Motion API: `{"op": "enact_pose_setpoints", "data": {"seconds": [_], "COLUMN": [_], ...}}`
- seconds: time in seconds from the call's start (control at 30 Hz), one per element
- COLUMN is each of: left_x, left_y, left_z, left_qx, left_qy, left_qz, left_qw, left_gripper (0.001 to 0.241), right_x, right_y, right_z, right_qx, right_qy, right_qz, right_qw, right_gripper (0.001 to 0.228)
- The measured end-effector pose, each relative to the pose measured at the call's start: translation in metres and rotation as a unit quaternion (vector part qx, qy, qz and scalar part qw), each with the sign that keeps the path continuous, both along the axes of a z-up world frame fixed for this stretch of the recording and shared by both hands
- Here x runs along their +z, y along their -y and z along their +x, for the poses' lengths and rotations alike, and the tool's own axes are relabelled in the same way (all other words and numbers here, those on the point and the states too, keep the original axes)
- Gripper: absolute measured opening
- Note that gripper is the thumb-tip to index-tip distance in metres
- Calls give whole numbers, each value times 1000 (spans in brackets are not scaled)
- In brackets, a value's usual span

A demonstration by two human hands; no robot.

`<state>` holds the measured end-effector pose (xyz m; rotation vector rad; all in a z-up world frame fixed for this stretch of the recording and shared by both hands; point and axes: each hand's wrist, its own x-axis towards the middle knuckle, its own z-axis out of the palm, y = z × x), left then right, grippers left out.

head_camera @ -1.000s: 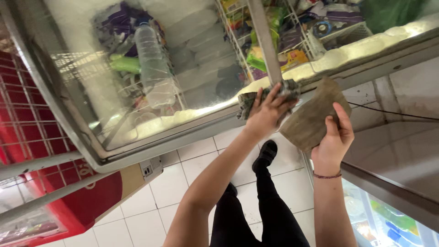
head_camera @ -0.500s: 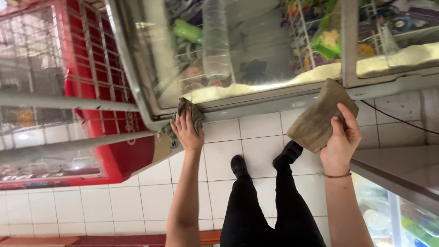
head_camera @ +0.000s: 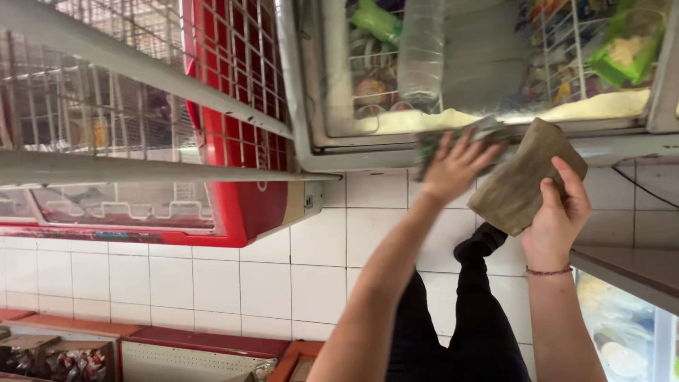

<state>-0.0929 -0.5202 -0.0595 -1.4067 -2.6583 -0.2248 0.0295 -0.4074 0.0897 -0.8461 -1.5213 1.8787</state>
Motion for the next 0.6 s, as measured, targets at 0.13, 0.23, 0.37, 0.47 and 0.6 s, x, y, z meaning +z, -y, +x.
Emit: {"op": "enact_pose_setpoints", "data": {"seconds": [0.13,0.23,0.37,0.47,0.6], "left_x": [1,12,20,21,32], "left_y": [131,216,248,211,123], "left_z": [-32,-51,-58,-45,-19], "left_qx": [77,166,299,368,228], "left_qy": [62,28,46,56,121], "left_qz": [-29,130,247,210,83], "left_qw": [995,977,921,904,963], "left_gripper": [68,62,72,77,81], "right_x": [-4,-8,-10,-9,-12], "right_y": [26,42,55,56,38], "right_z": [-9,-17,-20,-16,-2], "right_qx": [25,41,46,39,-6], "right_qy": [13,18,22,32,25], "right_qz": [-11,-9,-9,-12,-11], "right_qw": [1000,999,999,999,1000], "right_gripper": [33,33,34,32,33]}}
